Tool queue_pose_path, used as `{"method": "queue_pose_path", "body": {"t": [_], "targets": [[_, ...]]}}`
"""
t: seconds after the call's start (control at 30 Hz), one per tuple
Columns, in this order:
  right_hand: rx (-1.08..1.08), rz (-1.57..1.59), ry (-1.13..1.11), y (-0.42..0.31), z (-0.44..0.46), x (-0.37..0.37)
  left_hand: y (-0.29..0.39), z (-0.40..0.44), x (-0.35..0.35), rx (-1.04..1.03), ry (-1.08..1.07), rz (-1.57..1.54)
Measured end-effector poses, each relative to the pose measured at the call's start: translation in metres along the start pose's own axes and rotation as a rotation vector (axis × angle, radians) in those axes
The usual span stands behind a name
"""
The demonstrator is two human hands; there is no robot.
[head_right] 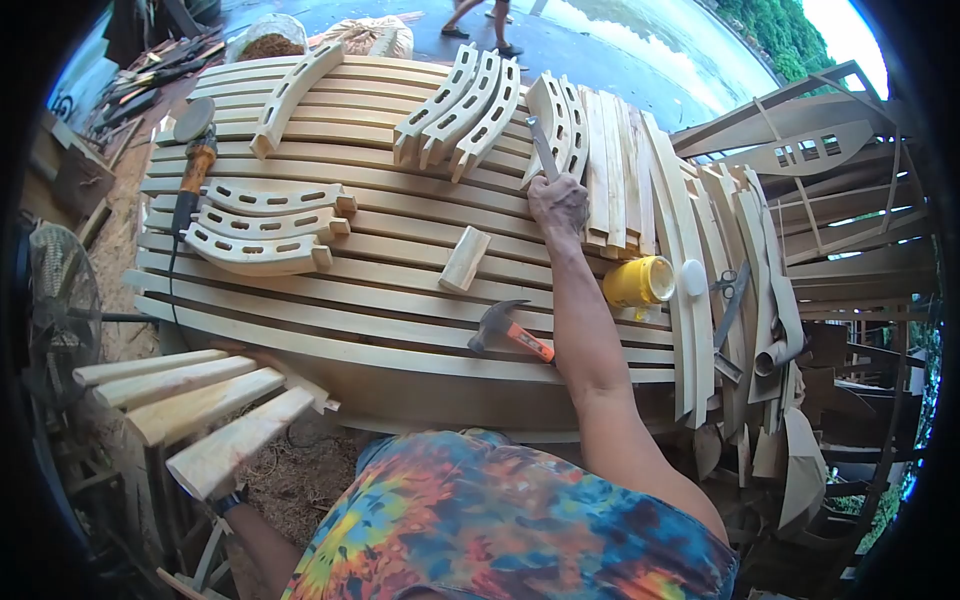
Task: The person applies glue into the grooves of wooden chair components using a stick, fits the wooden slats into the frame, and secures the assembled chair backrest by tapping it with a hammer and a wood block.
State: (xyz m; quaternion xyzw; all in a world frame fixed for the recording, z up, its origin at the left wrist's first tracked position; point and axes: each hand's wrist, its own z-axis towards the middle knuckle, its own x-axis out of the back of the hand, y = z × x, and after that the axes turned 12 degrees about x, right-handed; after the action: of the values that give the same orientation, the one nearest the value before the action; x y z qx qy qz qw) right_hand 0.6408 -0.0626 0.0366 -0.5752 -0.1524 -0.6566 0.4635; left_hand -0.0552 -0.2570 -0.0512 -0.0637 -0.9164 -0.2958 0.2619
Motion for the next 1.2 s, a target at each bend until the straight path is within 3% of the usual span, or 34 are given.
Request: {"method": "queue_pose_path", "body": {"t": [0.13, 0.2, 0.3, 0.43, 0.47, 0.57, 0.63, 0.67, 0.73, 0.77, 0.83, 0.9, 0.93, 1.0, 1.07, 1.2], "targets": [[-0.035, 0.105, -0.013, 0.004, -0.018, 0.033, 0.04, -0.088, -0.046, 0.285, -0.371, 0.306], [-0.024, 0.237, 0.06, 0.014, -0.026, 0.045, 0.04, -0.121, -0.078, 0.168, -0.601, 0.492], [-0.076, 0.454, 0.036, 0.024, -0.039, 0.078, 0.08, -0.175, -0.144, -0.063, -0.926, 0.367], [-0.061, 0.543, 0.054, 0.048, -0.059, 0.095, 0.154, -0.208, -0.274, -0.313, -1.29, -0.035], [-0.039, 0.525, 0.049, 0.045, -0.074, 0.109, 0.185, -0.225, -0.31, -0.139, -1.352, -0.227], [-0.01, 0.583, -0.013, 0.063, -0.111, 0.126, 0.258, -0.248, -0.4, 0.228, -1.323, -0.353], [0.017, 0.627, -0.103, 0.073, -0.145, 0.152, 0.265, -0.24, -0.47, 0.059, -1.527, -0.787], [0.047, 0.624, -0.163, 0.081, -0.16, 0.164, 0.271, -0.237, -0.486, 0.022, -1.317, -0.693], [0.118, 0.605, -0.244, 0.114, -0.177, 0.19, 0.253, -0.228, -0.519, -0.012, -1.403, -0.695], [0.165, 0.591, -0.269, 0.142, -0.178, 0.206, 0.248, -0.23, -0.522, -0.03, -1.387, -0.654], [0.035, 0.406, -0.385, 0.184, -0.177, 0.257, 0.249, -0.277, -0.473, -0.061, -1.234, -0.441], [0.164, 0.138, -0.254, 0.218, -0.17, 0.291, 0.243, -0.267, -0.473, -0.243, -1.11, -0.338], [0.265, -0.018, -0.162, 0.235, -0.164, 0.303, 0.242, -0.266, -0.47, -0.278, -1.16, -0.344], [0.403, -0.132, -0.228, 0.249, -0.151, 0.319, 0.237, -0.264, -0.464, -0.341, -1.253, -0.361], [0.523, -0.282, -0.229, 0.248, -0.14, 0.325, 0.233, -0.26, -0.457, -0.253, -1.366, -0.369], [0.468, -0.532, -0.417, 0.224, -0.097, 0.298, 0.22, -0.261, -0.441, -0.275, -1.42, -0.344]]}}
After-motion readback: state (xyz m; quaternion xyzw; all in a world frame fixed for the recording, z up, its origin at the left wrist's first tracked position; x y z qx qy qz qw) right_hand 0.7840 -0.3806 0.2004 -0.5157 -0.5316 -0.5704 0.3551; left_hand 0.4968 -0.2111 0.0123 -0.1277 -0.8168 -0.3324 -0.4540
